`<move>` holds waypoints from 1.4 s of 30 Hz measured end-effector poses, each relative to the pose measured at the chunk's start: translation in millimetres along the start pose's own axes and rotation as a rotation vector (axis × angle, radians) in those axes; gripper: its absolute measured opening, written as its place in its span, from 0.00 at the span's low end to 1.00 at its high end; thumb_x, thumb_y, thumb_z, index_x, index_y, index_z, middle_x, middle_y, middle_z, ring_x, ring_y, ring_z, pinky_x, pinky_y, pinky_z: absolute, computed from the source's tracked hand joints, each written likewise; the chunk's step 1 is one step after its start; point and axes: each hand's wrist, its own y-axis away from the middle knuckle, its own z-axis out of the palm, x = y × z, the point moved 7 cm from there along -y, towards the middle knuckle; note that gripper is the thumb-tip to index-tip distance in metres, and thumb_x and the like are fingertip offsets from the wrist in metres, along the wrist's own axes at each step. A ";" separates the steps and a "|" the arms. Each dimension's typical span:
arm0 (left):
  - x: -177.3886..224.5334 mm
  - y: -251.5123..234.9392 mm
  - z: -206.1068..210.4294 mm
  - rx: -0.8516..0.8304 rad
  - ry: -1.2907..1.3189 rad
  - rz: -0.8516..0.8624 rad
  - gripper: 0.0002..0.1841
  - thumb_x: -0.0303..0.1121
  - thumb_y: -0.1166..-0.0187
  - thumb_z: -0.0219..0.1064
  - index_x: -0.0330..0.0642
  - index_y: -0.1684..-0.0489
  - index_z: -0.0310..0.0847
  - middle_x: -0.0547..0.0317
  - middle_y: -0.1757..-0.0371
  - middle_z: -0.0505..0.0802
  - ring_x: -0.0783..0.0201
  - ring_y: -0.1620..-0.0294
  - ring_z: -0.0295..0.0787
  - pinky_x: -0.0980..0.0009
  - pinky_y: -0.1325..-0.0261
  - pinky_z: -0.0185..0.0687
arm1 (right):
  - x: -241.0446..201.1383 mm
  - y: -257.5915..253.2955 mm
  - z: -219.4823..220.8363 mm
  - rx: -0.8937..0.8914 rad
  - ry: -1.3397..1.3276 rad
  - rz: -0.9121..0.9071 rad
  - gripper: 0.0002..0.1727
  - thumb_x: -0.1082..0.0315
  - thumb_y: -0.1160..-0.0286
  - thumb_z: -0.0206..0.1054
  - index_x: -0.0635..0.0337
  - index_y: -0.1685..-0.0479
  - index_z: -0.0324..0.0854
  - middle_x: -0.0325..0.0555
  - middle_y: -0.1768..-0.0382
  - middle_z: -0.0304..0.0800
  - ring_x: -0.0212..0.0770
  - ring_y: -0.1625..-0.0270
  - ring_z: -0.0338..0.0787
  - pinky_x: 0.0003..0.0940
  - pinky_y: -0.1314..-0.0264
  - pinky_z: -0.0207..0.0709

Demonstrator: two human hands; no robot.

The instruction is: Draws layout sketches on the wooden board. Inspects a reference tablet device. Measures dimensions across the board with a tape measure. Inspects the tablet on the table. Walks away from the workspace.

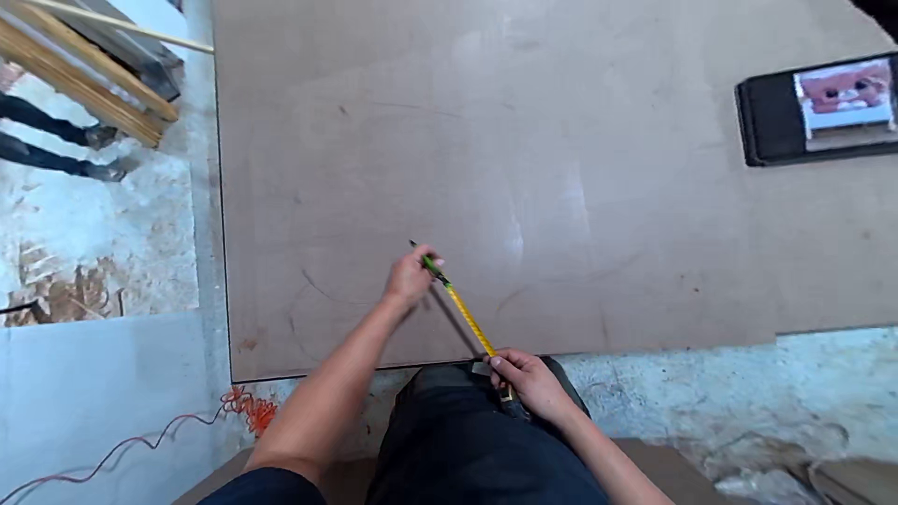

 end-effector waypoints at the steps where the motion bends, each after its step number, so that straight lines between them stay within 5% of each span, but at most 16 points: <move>1: -6.8 2.9 -22.2 0.046 0.003 -0.002 0.11 0.37 0.14 0.67 0.42 0.42 0.86 0.52 0.55 0.95 0.58 0.59 0.94 0.52 0.48 0.91 | 2.6 1.9 13.7 -0.015 0.000 -0.002 0.14 0.58 0.10 0.60 0.52 0.46 0.91 0.38 0.68 0.94 0.35 0.67 0.91 0.34 0.58 0.86; 7: -34.7 28.8 -74.4 0.210 0.002 -0.003 0.16 0.39 0.14 0.68 0.48 0.32 0.84 0.55 0.57 0.95 0.61 0.61 0.93 0.57 0.50 0.90 | 24.2 7.7 61.7 0.001 -0.072 -0.005 0.14 0.58 0.10 0.60 0.52 0.45 0.91 0.40 0.69 0.94 0.36 0.67 0.91 0.35 0.59 0.86; 10: -45.7 29.9 -69.5 0.200 -0.177 0.007 0.27 0.42 0.12 0.64 0.48 0.14 0.69 0.52 0.29 0.90 0.54 0.32 0.90 0.47 0.28 0.83 | 40.9 -12.3 81.7 0.085 -0.082 0.025 0.15 0.56 0.10 0.60 0.49 0.47 0.92 0.37 0.69 0.95 0.35 0.65 0.92 0.38 0.55 0.86; 12: -56.2 28.5 -56.7 0.097 -0.354 0.043 0.31 0.45 0.11 0.62 0.49 0.09 0.60 0.49 0.19 0.82 0.47 0.23 0.83 0.42 0.22 0.76 | 53.1 -18.9 96.1 0.148 -0.084 0.058 0.15 0.55 0.09 0.59 0.48 0.46 0.92 0.35 0.67 0.96 0.34 0.64 0.93 0.41 0.53 0.87; 15: -67.4 26.0 -37.8 0.003 -0.520 0.242 0.34 0.45 0.14 0.66 0.49 0.08 0.60 0.42 0.20 0.81 0.39 0.25 0.83 0.37 0.25 0.77 | 59.9 -18.2 112.4 0.255 -0.151 0.106 0.16 0.55 0.09 0.59 0.49 0.45 0.92 0.35 0.67 0.97 0.35 0.63 0.93 0.41 0.53 0.86; 19: -74.1 7.0 -16.0 -0.086 -0.569 0.609 0.36 0.42 0.18 0.70 0.44 0.10 0.63 0.49 0.11 0.73 0.46 0.08 0.62 0.44 0.09 0.58 | 58.2 -25.5 135.1 0.368 -0.173 0.143 0.16 0.53 0.09 0.59 0.46 0.46 0.93 0.33 0.67 0.97 0.34 0.62 0.93 0.43 0.51 0.86; 26: -95.7 -18.2 -6.9 -0.201 -0.565 0.846 0.31 0.47 0.16 0.65 0.43 0.15 0.70 0.52 0.10 0.71 0.50 0.05 0.54 0.45 0.04 0.42 | 59.6 -39.6 166.4 0.557 -0.271 0.232 0.15 0.56 0.10 0.60 0.50 0.49 0.92 0.36 0.66 0.98 0.36 0.61 0.95 0.44 0.51 0.87; 38: -105.5 -19.0 -9.0 -0.097 -0.480 0.965 0.35 0.48 0.14 0.62 0.40 0.09 0.60 0.48 0.10 0.71 0.50 0.06 0.58 0.47 0.04 0.45 | 36.6 -33.3 170.2 0.735 -0.071 0.434 0.15 0.55 0.15 0.63 0.42 0.63 0.95 0.30 0.69 0.98 0.37 0.64 0.94 0.53 0.56 0.83; 42: -105.0 -19.3 -17.6 -0.107 -0.380 0.921 0.36 0.42 0.14 0.64 0.39 0.09 0.58 0.44 0.12 0.73 0.48 0.09 0.65 0.49 0.07 0.54 | 34.9 -34.6 170.0 0.728 -0.057 0.454 0.15 0.55 0.15 0.63 0.43 0.63 0.96 0.30 0.69 0.98 0.37 0.63 0.94 0.53 0.54 0.83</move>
